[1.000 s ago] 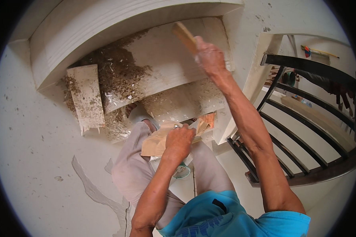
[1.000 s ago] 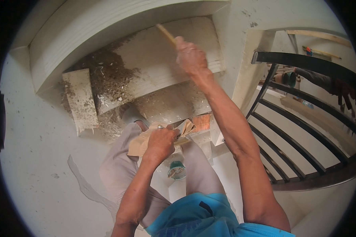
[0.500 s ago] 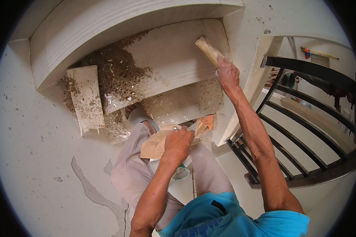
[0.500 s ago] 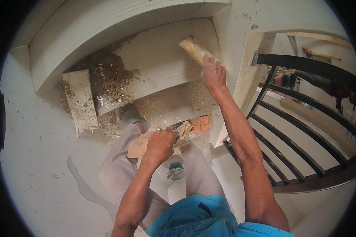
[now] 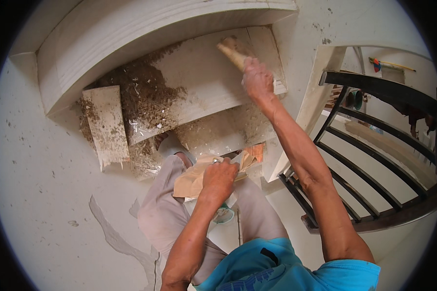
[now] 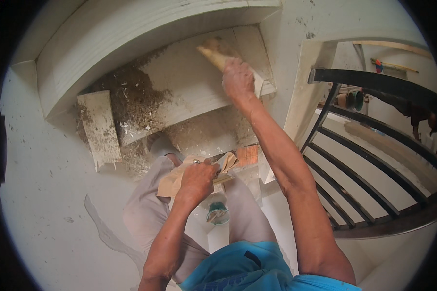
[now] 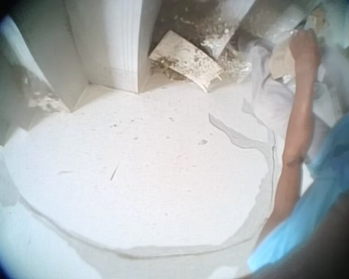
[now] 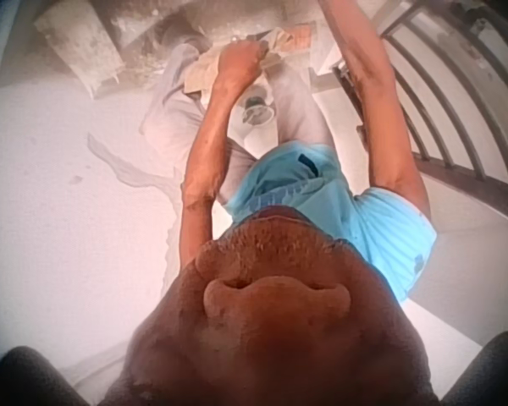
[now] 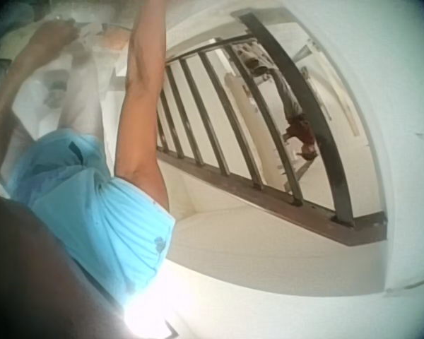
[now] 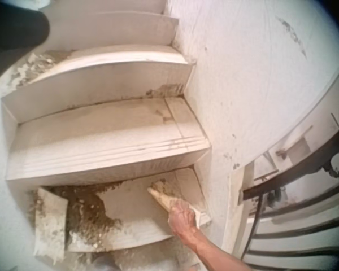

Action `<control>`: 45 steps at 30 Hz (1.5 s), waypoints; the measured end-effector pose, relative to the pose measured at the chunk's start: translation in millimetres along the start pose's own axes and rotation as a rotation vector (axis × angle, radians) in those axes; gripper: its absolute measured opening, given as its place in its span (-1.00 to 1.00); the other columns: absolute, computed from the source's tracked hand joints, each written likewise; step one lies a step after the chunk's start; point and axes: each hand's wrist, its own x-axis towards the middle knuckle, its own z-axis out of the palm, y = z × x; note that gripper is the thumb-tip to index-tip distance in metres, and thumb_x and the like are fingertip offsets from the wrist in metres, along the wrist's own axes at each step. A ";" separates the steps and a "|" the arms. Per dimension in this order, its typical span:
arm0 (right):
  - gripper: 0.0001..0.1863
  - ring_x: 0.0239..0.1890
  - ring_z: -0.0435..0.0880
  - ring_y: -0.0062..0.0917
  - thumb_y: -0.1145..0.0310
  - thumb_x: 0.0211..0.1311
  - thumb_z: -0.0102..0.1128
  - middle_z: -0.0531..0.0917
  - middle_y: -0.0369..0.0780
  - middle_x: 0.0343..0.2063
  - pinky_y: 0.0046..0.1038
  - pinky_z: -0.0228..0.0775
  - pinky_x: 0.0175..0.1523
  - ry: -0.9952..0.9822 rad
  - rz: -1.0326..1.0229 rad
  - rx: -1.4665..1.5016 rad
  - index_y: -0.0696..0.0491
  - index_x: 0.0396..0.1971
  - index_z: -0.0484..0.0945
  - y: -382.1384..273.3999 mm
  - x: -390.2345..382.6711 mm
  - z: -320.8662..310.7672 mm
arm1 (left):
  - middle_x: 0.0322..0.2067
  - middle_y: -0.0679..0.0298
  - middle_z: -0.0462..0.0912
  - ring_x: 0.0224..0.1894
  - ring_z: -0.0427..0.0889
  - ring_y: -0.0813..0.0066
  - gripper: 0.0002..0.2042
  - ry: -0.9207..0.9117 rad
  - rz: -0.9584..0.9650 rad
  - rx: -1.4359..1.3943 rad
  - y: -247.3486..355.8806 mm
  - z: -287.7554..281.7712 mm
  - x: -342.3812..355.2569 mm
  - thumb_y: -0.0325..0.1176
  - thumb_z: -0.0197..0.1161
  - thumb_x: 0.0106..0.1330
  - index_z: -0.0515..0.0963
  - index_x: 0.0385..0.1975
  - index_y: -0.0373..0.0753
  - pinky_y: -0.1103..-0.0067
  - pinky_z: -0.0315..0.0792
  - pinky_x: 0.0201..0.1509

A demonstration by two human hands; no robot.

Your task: The person is applying plaster to the underside of a staircase using a wooden float, holding additional plaster on a wood hawk.

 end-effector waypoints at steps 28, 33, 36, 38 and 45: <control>-0.59 -0.29 0.60 -0.72 0.31 0.18 0.20 0.65 -0.34 -0.30 -0.69 0.43 -0.23 -0.520 0.806 1.870 0.15 0.02 0.52 38.3 -253.0 -15.3 | -0.45 0.06 0.65 -0.42 0.59 0.34 -0.70 0.434 -0.161 -1.011 -18.5 -24.2 14.0 -0.38 0.31 0.02 0.52 -0.29 -0.45 0.46 0.46 -0.22; -0.50 -0.24 0.64 -0.68 0.38 0.03 0.39 0.68 -0.30 -0.19 -0.66 0.47 -0.16 -0.654 0.887 1.943 0.16 0.02 0.52 21.9 -256.8 -28.2 | -0.43 0.15 0.66 -0.40 0.57 0.50 -0.71 0.422 -0.165 -1.047 -18.7 -21.0 14.6 -0.38 0.33 0.06 0.54 -0.27 -0.42 0.52 0.47 -0.22; -0.44 -0.18 0.65 -0.64 0.42 -0.06 0.45 0.68 -0.28 -0.15 -0.64 0.47 -0.09 -0.652 0.894 2.039 0.18 0.03 0.51 29.9 -256.4 -26.6 | -0.47 0.16 0.65 -0.43 0.55 0.51 -0.70 0.386 -0.204 -1.087 -15.6 -27.0 11.1 -0.32 0.37 0.07 0.54 -0.31 -0.40 0.51 0.46 -0.25; -0.42 -0.16 0.66 -0.61 0.43 -0.08 0.46 0.68 -0.27 -0.14 -0.62 0.47 -0.05 -0.616 0.890 2.087 0.20 0.03 0.50 31.1 -254.5 -28.9 | -0.48 0.20 0.63 -0.43 0.53 0.55 -0.69 0.364 -0.217 -1.108 -14.2 -29.5 9.5 -0.29 0.39 0.09 0.54 -0.31 -0.40 0.54 0.46 -0.26; -0.44 -0.14 0.66 -0.56 0.51 -0.06 0.40 0.67 -0.22 -0.12 -0.56 0.49 -0.01 -0.508 0.886 2.167 0.26 0.03 0.48 37.0 -250.5 -42.1 | -0.43 0.32 0.62 -0.44 0.51 0.71 -0.72 0.282 -0.211 -1.170 -12.7 -37.7 6.4 -0.30 0.43 0.14 0.54 -0.28 -0.31 0.72 0.39 -0.41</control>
